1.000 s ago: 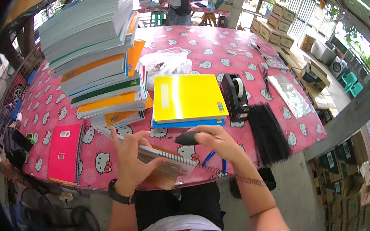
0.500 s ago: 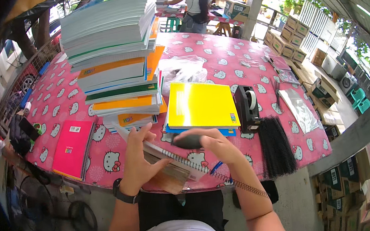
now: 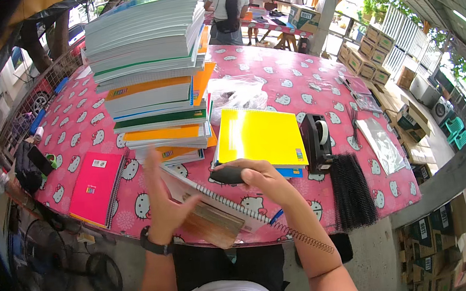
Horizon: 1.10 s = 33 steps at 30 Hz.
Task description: The person labels notebooks by hand. They take a notebook from a pile, apply tape using a dispenser, press labels onto the notebooks, and move them to a new stack.
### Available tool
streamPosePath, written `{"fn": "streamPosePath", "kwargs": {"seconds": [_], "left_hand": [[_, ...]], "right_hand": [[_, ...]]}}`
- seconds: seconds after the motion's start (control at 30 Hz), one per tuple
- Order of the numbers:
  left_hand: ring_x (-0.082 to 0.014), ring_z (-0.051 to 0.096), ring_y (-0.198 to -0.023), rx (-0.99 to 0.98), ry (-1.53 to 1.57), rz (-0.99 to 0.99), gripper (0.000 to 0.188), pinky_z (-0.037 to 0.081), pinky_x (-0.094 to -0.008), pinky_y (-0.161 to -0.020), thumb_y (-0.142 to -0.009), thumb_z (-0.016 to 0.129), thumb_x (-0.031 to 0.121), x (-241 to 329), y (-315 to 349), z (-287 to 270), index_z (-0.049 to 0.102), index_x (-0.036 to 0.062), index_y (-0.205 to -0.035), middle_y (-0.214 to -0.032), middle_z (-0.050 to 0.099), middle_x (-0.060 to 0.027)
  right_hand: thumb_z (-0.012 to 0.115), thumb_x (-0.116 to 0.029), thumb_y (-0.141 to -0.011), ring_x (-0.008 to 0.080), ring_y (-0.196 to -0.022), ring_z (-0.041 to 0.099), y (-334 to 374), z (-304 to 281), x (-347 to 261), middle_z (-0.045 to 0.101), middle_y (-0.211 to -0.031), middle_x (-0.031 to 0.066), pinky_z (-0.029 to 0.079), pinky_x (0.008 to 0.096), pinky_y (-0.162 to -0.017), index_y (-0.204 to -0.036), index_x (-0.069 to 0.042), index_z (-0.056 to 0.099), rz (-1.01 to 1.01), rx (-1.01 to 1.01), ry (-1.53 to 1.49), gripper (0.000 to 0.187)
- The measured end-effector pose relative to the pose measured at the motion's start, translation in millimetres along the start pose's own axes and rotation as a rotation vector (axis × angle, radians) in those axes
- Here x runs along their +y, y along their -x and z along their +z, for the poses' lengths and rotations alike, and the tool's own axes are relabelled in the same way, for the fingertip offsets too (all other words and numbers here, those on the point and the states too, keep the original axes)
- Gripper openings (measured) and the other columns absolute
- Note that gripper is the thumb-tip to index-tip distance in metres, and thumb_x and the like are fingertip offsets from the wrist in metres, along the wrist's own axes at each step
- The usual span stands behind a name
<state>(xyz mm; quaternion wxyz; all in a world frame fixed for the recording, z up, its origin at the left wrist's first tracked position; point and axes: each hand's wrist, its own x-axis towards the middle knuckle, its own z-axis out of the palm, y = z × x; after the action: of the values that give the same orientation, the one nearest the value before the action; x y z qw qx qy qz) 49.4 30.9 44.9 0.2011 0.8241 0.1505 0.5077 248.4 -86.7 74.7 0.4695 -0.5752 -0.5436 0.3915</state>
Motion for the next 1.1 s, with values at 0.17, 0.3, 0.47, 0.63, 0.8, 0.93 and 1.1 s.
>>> {"fn": "streamPosePath", "kwargs": {"seconds": [0.17, 0.3, 0.47, 0.63, 0.8, 0.93, 1.1], "left_hand": [[-0.0202, 0.051, -0.110, 0.171, 0.940, -0.473, 0.085, 0.045, -0.0305, -0.088, -0.068, 0.079, 0.009, -70.1, 15.7, 1.8, 0.030, 0.0016, -0.138, -0.119, 0.053, -0.0121], [-0.0145, 0.055, -0.099, 0.148, 0.979, -0.587, 0.071, 0.045, -0.0257, -0.085, -0.074, 0.074, 0.007, -76.8, 24.7, 11.5, 0.037, 0.0001, -0.134, -0.107, 0.058, -0.0063], [-0.0097, 0.054, -0.090, 0.192, 0.961, -0.602, 0.064, 0.043, -0.0221, -0.082, -0.076, 0.073, 0.007, -66.1, 23.6, 15.0, 0.042, 0.0002, -0.132, -0.101, 0.057, -0.0018], [-0.0096, 0.053, -0.092, 0.192, 1.005, -0.643, 0.066, 0.043, -0.0226, -0.082, -0.077, 0.073, 0.008, -62.4, 23.0, 13.9, 0.040, 0.0000, -0.134, -0.103, 0.056, -0.0021], [-0.0097, 0.053, -0.093, 0.165, 0.995, -0.629, 0.067, 0.043, -0.0227, -0.083, -0.077, 0.072, 0.007, -63.0, 21.5, 13.5, 0.039, -0.0001, -0.135, -0.105, 0.056, -0.0028], [-0.0102, 0.053, -0.094, 0.202, 1.034, -0.645, 0.066, 0.044, -0.0240, -0.084, -0.078, 0.070, 0.004, -60.8, 23.8, 16.1, 0.038, -0.0003, -0.135, -0.106, 0.056, -0.0038], [-0.0111, 0.053, -0.096, 0.235, 1.020, -0.625, 0.066, 0.044, -0.0249, -0.086, -0.078, 0.069, 0.001, -56.6, 21.7, 16.2, 0.037, -0.0013, -0.135, -0.110, 0.055, -0.0054]], "right_hand": [[0.060, -0.038, -0.084, 0.0150, -0.090, 0.057, -18.7, 4.1, 16.3, 0.063, -0.095, 0.0091, 0.044, 0.0283, -0.081, -0.109, 0.000, 0.063, -0.042, 0.092, 0.398, 0.045], [0.059, -0.031, -0.085, 0.0232, -0.105, 0.055, -8.9, 17.8, 8.3, 0.063, -0.105, 0.0123, 0.041, 0.0339, -0.092, -0.107, 0.002, 0.063, -0.286, -0.129, -0.174, 0.041], [0.057, -0.029, -0.087, 0.0180, -0.098, 0.056, -13.7, 11.5, 27.9, 0.062, -0.105, 0.0091, 0.043, 0.0317, -0.088, -0.111, 0.001, 0.062, 0.028, 0.104, -0.087, 0.039], [0.055, -0.028, -0.089, 0.0109, -0.081, 0.055, -25.7, 14.7, 19.5, 0.064, -0.100, 0.0055, 0.044, 0.0229, -0.072, -0.112, -0.001, 0.061, -0.095, -0.110, -0.034, 0.036], [0.053, -0.036, -0.091, 0.0098, -0.076, 0.054, -48.1, 10.4, 15.4, 0.061, -0.084, 0.0027, 0.045, 0.0244, -0.066, -0.102, 0.000, 0.064, 0.166, -0.056, 0.075, 0.039], [0.053, -0.042, -0.089, 0.0101, -0.074, 0.055, -50.2, 9.8, 28.0, 0.063, -0.086, 0.0051, 0.045, 0.0246, -0.064, -0.102, -0.001, 0.065, 0.012, -0.048, 0.046, 0.044], [0.056, -0.043, -0.087, 0.0133, -0.069, 0.057, -57.5, 22.1, 21.5, 0.064, -0.087, 0.0089, 0.045, 0.0253, -0.060, -0.105, 0.001, 0.062, -0.130, -0.067, 0.141, 0.047]]}}
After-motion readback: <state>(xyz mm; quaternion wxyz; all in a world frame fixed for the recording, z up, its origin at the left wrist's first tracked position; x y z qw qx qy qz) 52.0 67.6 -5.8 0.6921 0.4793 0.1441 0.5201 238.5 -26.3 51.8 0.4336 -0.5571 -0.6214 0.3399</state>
